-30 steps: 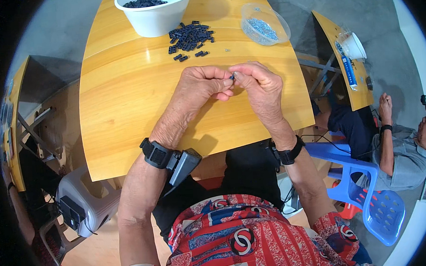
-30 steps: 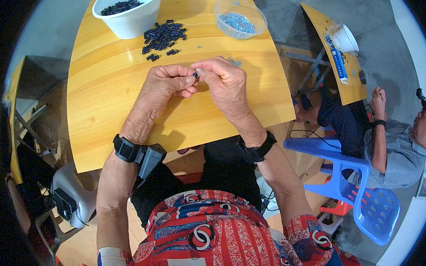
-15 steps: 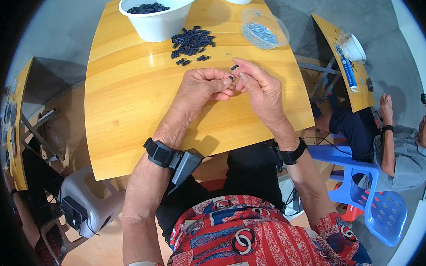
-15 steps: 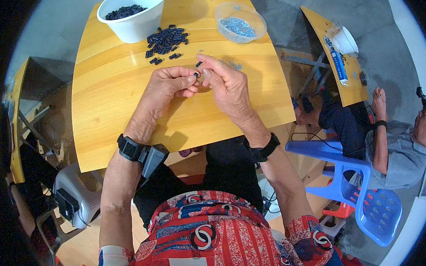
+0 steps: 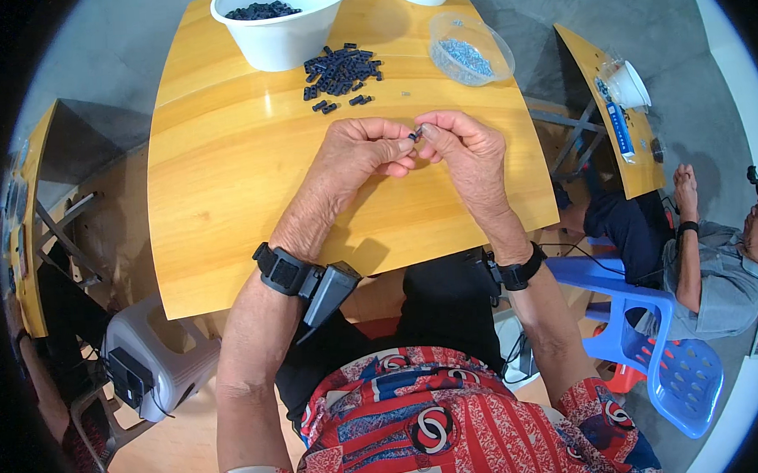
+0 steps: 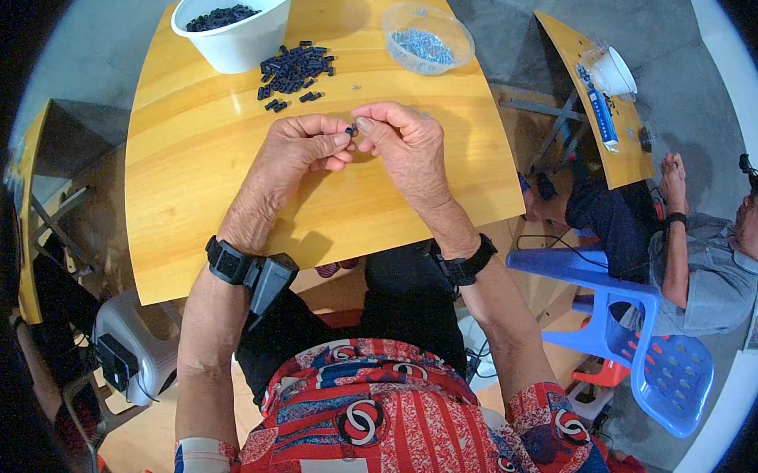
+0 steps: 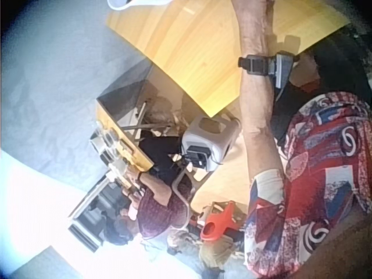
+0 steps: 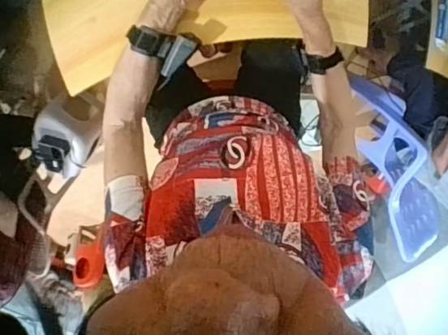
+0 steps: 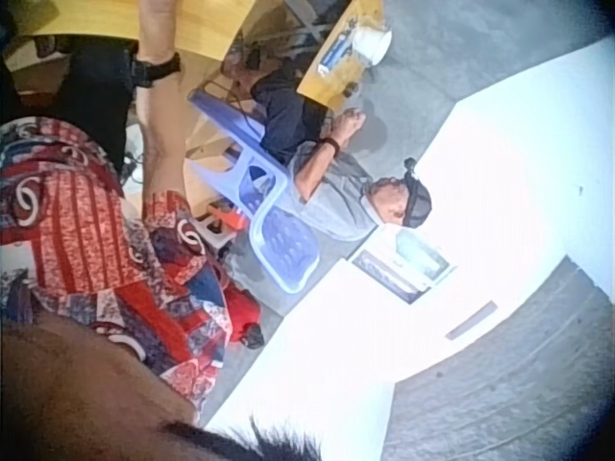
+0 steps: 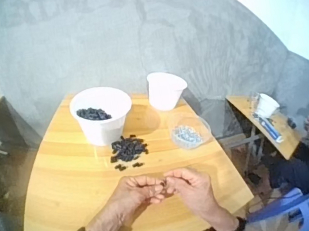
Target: Assembling small blue and black plastic components on a wooden workbench.
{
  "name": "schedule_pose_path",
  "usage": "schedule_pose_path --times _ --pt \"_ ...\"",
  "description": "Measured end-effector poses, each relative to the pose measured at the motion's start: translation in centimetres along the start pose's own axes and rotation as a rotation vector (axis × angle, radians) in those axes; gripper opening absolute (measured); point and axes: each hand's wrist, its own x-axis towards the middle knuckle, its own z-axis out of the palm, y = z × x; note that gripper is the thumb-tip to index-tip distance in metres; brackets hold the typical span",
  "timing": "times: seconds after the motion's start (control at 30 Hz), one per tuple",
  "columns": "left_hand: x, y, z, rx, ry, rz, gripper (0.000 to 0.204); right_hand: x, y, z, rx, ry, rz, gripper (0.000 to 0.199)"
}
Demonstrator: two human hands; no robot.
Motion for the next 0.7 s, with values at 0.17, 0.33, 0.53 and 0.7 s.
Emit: schedule_pose_path --times 0.17,0.33,0.53,0.7 --pt "-0.01 0.06 0.07 0.049 -0.006 0.012 0.014 -0.10 -0.32 0.18 -0.045 0.009 -0.012 0.010" --pt "0.04 -0.14 0.06 0.076 0.003 0.022 0.014 -0.21 -0.62 0.29 -0.179 0.037 -0.055 0.009" --pt "0.10 -0.28 0.14 0.136 0.022 0.029 0.013 -0.20 -0.22 0.25 -0.284 0.006 -0.182 0.007" --pt "0.17 -0.54 -0.16 0.135 0.017 0.041 0.012 -0.24 -0.22 0.47 -0.243 -0.015 -0.157 0.006"
